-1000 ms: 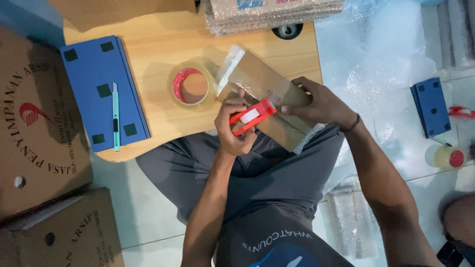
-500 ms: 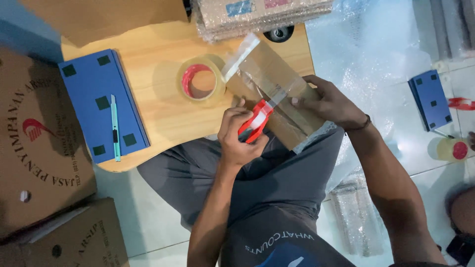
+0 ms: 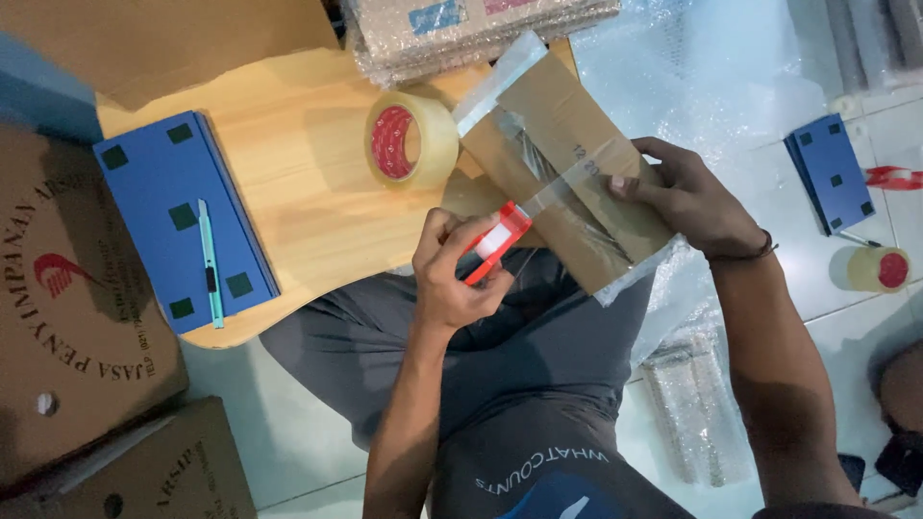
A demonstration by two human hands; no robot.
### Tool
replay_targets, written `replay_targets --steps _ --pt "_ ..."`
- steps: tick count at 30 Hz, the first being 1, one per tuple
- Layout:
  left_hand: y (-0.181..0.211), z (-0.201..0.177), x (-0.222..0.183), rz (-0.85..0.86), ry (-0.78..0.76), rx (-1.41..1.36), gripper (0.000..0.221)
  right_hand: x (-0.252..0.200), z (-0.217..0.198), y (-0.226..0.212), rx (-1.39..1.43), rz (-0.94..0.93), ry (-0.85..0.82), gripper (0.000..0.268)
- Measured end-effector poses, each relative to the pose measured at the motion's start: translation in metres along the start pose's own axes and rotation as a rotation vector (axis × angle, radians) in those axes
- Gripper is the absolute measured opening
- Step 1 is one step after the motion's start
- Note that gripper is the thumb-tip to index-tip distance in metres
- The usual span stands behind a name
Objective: A person wraps a small item in bubble wrap and secures it inside a cardboard sleeve using adhesive tape.
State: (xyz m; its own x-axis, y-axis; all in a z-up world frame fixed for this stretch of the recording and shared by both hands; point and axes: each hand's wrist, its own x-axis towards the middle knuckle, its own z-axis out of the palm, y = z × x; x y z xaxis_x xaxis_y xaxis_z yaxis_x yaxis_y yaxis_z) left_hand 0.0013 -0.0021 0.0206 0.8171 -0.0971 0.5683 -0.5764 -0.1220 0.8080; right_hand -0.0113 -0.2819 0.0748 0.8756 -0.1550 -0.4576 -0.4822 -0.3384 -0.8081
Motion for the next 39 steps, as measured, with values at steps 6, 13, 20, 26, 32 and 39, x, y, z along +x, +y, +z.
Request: replay_targets --steps 6,13,20,26,32,39 --pt "-0.007 -0.002 -0.013 -0.036 -0.113 0.047 0.052 0.005 -0.005 0.024 0.254 -0.028 -0.050 0.048" --pt "-0.012 0.019 -0.013 0.008 0.044 0.013 0.040 0.002 0.015 0.027 0.377 -0.075 -0.120 0.056" --pt "-0.014 0.024 -0.011 -0.002 0.083 -0.002 0.032 0.014 0.023 0.055 0.472 -0.060 -0.202 0.062" --pt "-0.033 0.038 -0.035 -0.055 0.119 -0.079 0.033 0.005 0.040 0.049 0.503 -0.104 -0.213 0.060" --pt "-0.071 0.030 -0.073 -0.045 0.125 -0.060 0.038 -0.016 0.041 0.031 0.396 -0.188 -0.184 0.058" --pt "-0.004 0.019 0.009 -0.069 0.048 -0.051 0.053 -0.038 0.039 0.030 0.409 -0.248 -0.145 0.078"
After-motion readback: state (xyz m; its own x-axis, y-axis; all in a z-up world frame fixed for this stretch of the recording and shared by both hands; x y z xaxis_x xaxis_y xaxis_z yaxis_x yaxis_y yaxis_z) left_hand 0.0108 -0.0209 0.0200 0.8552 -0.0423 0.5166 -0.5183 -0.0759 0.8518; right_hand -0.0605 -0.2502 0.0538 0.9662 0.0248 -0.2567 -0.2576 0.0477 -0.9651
